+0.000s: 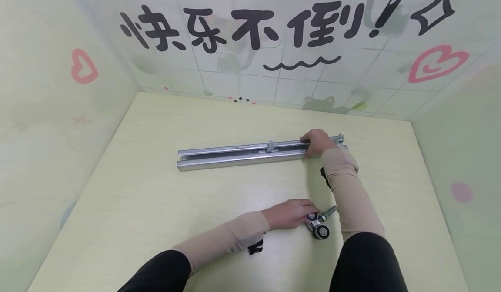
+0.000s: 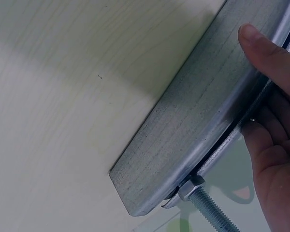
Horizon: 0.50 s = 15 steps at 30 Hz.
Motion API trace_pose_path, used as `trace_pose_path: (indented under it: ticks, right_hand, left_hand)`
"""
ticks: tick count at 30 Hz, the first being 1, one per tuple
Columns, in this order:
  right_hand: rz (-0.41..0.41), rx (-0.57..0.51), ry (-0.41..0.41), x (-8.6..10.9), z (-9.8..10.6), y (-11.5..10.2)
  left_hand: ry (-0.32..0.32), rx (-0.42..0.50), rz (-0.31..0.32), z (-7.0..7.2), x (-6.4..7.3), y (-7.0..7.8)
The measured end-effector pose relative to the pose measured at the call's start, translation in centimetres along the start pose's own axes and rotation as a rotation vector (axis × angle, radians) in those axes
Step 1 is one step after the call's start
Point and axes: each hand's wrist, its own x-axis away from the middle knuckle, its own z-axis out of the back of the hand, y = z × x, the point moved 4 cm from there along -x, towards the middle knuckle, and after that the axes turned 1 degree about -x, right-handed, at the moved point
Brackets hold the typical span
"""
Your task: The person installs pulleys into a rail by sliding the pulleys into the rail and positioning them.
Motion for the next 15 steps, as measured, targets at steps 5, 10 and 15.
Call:
trace_pose_path:
  ticks: [5, 10, 15]
  right_hand:
    - [0.004, 0.004, 0.002, 0.0, 0.0, -0.1]
    - [0.002, -0.002, -0.001, 0.0, -0.1, -0.1]
    - [0.007, -0.002, 0.003, 0.1, 0.0, 0.1]
  left_hand:
    - [0.018, -0.016, 0.015, 0.6, 2.0, -0.6]
    - [0.024, -0.010, 0.041, 1.1, 4.0, -1.3]
    - [0.047, 0.015, 0.062, 1.6, 5.9, -2.0]
